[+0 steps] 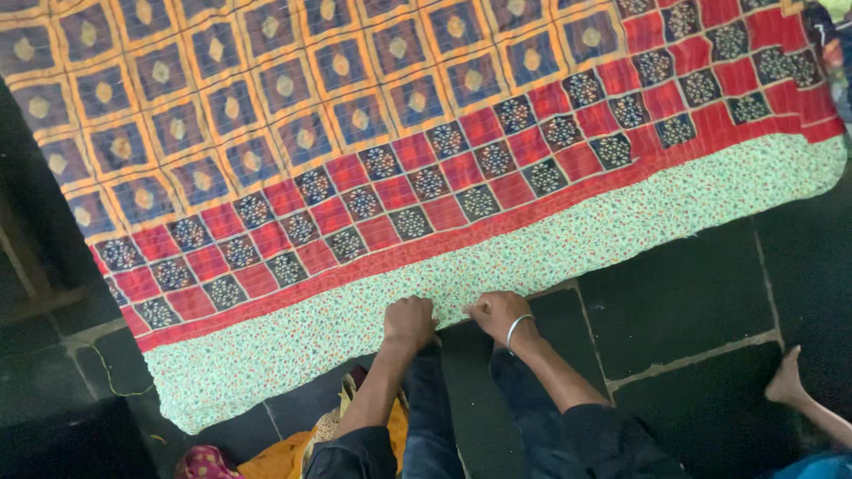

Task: The person smooths a large patterned bedspread on the floor with both hands, repeatedly pressing and rubbing the surface to flatten it. They briefly fold a section of a floral-patterned fabric and then continue smoothing the main bedspread.

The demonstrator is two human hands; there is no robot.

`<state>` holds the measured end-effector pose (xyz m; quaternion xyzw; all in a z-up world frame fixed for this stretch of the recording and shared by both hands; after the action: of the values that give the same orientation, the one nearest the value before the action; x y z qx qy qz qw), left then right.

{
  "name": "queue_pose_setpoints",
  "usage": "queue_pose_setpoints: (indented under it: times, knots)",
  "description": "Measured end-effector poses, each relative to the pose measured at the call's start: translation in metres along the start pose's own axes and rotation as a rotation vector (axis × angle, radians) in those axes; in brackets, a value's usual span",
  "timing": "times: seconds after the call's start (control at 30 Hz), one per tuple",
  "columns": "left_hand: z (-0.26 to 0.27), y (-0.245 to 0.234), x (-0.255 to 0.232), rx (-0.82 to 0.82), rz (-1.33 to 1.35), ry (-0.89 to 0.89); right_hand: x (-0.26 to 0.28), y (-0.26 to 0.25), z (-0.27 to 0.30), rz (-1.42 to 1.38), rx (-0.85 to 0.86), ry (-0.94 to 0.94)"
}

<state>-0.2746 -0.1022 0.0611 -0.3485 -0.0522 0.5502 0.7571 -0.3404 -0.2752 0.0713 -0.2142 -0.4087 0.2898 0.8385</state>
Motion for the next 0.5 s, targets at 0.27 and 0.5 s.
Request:
queue_pose_setpoints:
  times: [0.27,0.5]
  knots:
    - [-0.044,-0.065,-0.12,-0.689,0.272,0.158,-0.062,-0.124,0.013,-0.057,-0.635,-0.114]
    - [-0.063,-0.044,-0.171,-0.854,0.178,0.07,-0.157,-0.199,-0.01,0.122,-0.969,0.222]
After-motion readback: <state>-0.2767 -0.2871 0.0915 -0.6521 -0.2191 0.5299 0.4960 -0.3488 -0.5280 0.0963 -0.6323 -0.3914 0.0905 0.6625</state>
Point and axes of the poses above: each hand's wrist, its own z-axis away from the middle knuckle, its own y-axis out of the palm, x = y × z, the point moved 6 cm from there along -z, towards the middle knuckle, and after that the axes turned 4 degrees about -z, right-handed, at the moved point
